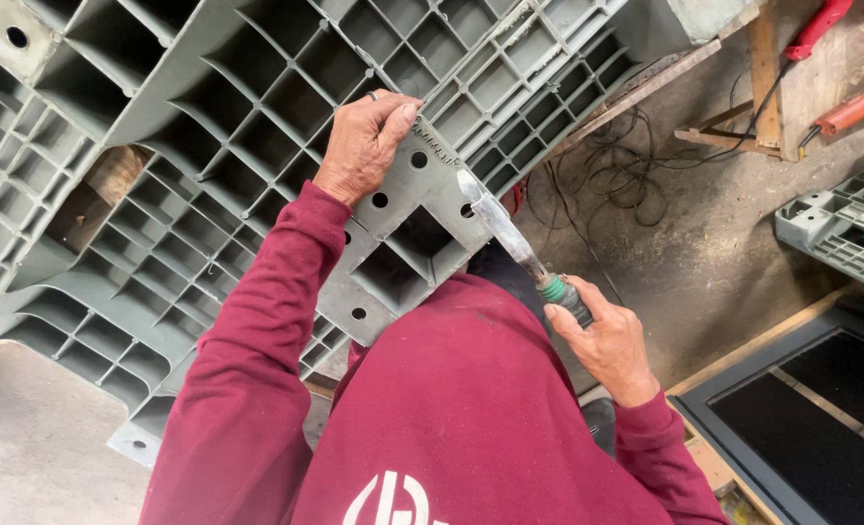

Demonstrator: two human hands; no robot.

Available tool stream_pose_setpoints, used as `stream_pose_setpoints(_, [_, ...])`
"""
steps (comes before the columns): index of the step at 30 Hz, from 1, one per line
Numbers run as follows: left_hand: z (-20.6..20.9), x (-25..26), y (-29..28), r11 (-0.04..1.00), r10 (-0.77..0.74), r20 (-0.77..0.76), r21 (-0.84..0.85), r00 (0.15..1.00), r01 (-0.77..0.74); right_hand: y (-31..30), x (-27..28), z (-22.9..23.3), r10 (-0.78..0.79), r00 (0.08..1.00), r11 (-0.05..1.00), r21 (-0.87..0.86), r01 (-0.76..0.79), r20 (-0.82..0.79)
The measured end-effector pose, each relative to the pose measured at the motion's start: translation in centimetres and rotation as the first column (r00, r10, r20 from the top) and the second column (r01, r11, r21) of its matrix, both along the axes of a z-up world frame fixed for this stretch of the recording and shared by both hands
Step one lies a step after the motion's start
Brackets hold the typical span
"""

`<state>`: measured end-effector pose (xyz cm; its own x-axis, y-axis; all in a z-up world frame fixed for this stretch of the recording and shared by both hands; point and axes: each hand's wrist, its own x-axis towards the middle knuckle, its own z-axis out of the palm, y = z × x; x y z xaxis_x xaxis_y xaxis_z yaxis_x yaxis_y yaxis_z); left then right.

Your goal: The person uses a soldering iron to melt and fuse a plastic pallet. They repeatedly apply the hot tip to the plastic surface, causing it to melt and smoke. The person also picks up small pieces of plastic and presses them into the molten area to fill gaps or reinforce the structure.

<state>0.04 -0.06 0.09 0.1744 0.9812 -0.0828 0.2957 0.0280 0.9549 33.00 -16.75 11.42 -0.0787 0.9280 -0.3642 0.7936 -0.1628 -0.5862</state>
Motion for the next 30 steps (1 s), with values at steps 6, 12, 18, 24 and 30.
stream_pose_setpoints(6, [0.3, 0.0, 0.1, 1.0, -0.002, -0.005, 0.018, 1.0, 0.002, 0.0, -0.1, 0.0, -0.042, 0.999, 0.997, -0.071, 0.041, -0.004])
stream_pose_setpoints(12, [0.3, 0.0, 0.1, 1.0, -0.001, -0.003, 0.0, 1.0, 0.001, 0.7, -0.2, 0.3, -0.055, 0.998, 0.979, -0.196, 0.05, -0.022])
stream_pose_setpoints(18, [0.3, 0.1, 0.2, 1.0, 0.009, -0.012, 0.008, 1.0, -0.009, 1.8, -0.1, 1.0, -0.055, 0.995, 0.937, -0.341, 0.078, 0.079])
stream_pose_setpoints(24, [0.2, 0.2, 0.3, 0.999, 0.022, 0.002, -0.034, 1.0, -0.022, 3.7, 1.2, 1.5, 0.076, 0.997, 0.97, -0.232, -0.071, 0.011])
stream_pose_setpoints(30, [0.1, 0.3, 0.3, 0.997, 0.053, -0.021, -0.055, 0.998, -0.054, 5.3, 2.2, 1.7, 0.145, 0.988, 0.947, -0.297, -0.125, 0.046])
